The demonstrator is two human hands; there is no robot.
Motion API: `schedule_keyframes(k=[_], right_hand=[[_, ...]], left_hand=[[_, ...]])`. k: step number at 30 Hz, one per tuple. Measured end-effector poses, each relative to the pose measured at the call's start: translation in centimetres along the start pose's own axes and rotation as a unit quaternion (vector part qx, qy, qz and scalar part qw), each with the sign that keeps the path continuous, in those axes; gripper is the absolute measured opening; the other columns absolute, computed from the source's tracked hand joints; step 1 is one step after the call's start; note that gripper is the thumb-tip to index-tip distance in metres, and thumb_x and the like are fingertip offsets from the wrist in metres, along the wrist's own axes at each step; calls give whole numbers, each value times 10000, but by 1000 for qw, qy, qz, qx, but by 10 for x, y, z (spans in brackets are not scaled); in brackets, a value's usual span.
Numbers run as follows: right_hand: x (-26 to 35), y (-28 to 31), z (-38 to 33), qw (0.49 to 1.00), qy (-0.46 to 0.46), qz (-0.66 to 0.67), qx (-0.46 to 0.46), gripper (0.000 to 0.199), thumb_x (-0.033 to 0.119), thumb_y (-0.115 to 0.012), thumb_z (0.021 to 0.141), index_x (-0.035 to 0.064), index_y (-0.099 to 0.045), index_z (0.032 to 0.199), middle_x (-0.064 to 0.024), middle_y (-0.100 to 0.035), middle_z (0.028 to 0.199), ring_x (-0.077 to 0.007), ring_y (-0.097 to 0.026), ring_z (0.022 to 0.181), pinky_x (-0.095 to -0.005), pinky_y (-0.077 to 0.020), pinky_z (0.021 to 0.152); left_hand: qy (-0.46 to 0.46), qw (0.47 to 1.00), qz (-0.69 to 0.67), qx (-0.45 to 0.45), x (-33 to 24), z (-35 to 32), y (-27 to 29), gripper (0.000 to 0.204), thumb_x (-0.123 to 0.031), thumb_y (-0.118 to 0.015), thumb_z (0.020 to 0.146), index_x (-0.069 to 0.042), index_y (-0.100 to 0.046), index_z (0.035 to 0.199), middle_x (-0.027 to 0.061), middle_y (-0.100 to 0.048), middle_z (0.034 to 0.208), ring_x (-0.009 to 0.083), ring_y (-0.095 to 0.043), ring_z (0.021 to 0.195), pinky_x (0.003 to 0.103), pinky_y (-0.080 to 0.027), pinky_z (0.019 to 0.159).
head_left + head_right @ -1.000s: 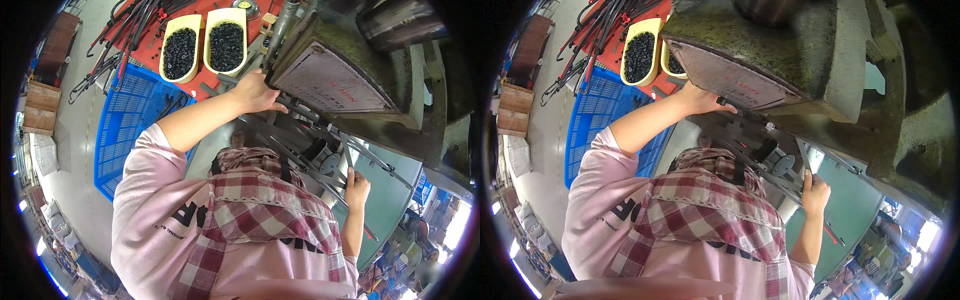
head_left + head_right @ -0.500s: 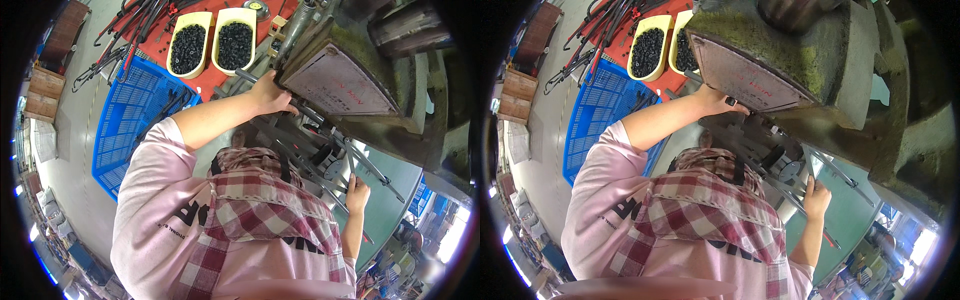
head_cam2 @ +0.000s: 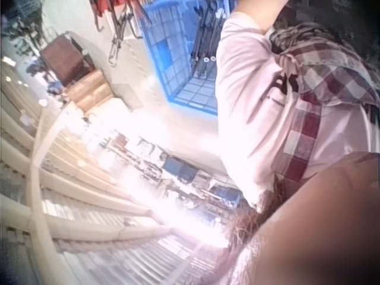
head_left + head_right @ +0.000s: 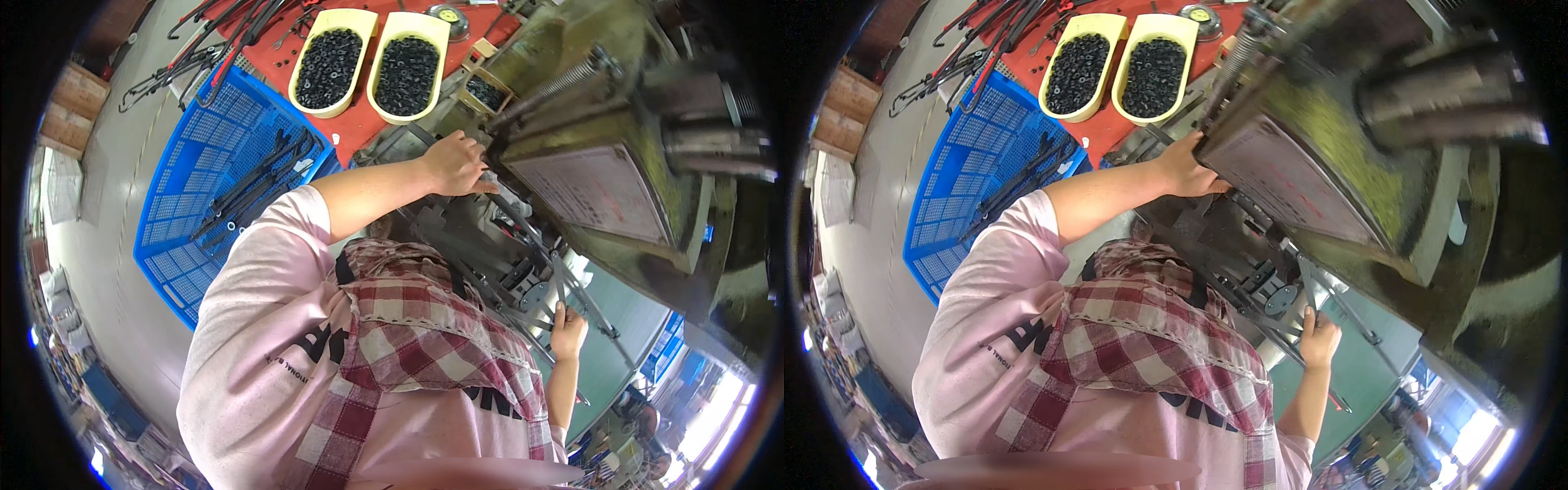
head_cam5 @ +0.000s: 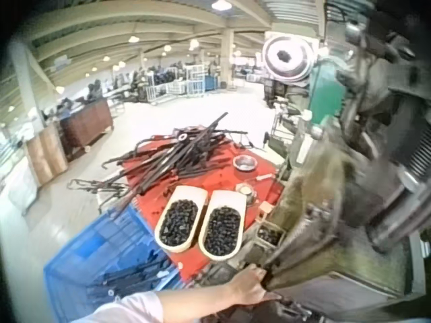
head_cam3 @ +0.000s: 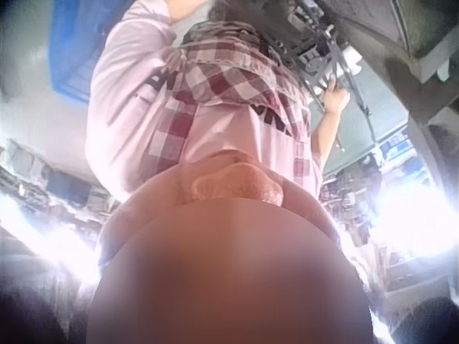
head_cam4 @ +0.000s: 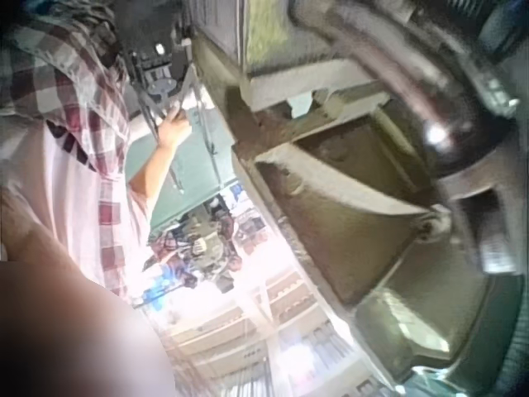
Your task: The person repeatedly picks long black bicycle stay rods from a blue crate, places them into a press machine, and operates the lever to attach small black plastic end caps. The finished rods are placed on a nearby green table. The process is repeated continuously throughout the clip.
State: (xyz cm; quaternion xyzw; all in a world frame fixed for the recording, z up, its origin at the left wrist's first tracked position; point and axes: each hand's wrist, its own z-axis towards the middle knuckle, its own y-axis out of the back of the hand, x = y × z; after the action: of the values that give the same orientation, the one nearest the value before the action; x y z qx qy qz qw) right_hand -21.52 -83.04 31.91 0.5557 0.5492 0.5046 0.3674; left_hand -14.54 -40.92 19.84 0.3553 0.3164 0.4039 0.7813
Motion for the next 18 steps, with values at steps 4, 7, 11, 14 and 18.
schedule_keyframes(k=[4, 7, 11, 14, 18], right_hand=[[-18, -15, 17, 1000, 22, -4, 2, 550, 456, -582, 931, -8, -575, 635, -255, -533, 578, -471, -551, 580, -509, -424, 551], [-4, 2, 22, 998, -19, 3, 56, 518, 448, -588, 927, -23, -597, 710, -265, -553, 640, -453, -557, 648, -489, -439, 609], [4, 17, 17, 996, 80, -23, -40, 368, 307, -614, 941, -19, -556, 781, -180, -569, 705, -309, -545, 620, -418, -420, 606], [43, 34, 36, 986, 48, 108, -116, 281, 239, -628, 926, -34, -609, 864, -162, -609, 765, -304, -560, 675, -417, -440, 646], [8, -3, 130, 961, 223, -92, -138, 290, 218, -667, 879, 16, -685, 1085, -165, -698, 1075, -240, -670, 1001, -351, -500, 847]], left_hand=[[13, 996, -39, 74, -3, 6, 7, 504, -561, -520, 922, -93, -701, 872, 103, -653, 871, 276, -629, 876, 397, -437, 800], [66, 950, -79, 294, 0, 18, 47, 458, -469, -648, 871, -103, -612, 1146, 107, -590, 1105, 293, -565, 1081, 436, -423, 925], [25, 982, -184, 10, 6, 1, 65, 405, -417, -698, 842, -95, -620, 1074, 94, -597, 1005, 289, -591, 1003, 441, -456, 864], [168, 982, -77, -35, 80, -26, 97, 209, -184, -623, 881, -82, -628, 1062, 126, -604, 1038, 318, -596, 1016, 418, -506, 857], [449, 851, 113, 249, 166, -93, 128, 248, -130, -569, 859, -41, -669, 1069, 205, -624, 1104, 363, -634, 1030, 452, -533, 850]])
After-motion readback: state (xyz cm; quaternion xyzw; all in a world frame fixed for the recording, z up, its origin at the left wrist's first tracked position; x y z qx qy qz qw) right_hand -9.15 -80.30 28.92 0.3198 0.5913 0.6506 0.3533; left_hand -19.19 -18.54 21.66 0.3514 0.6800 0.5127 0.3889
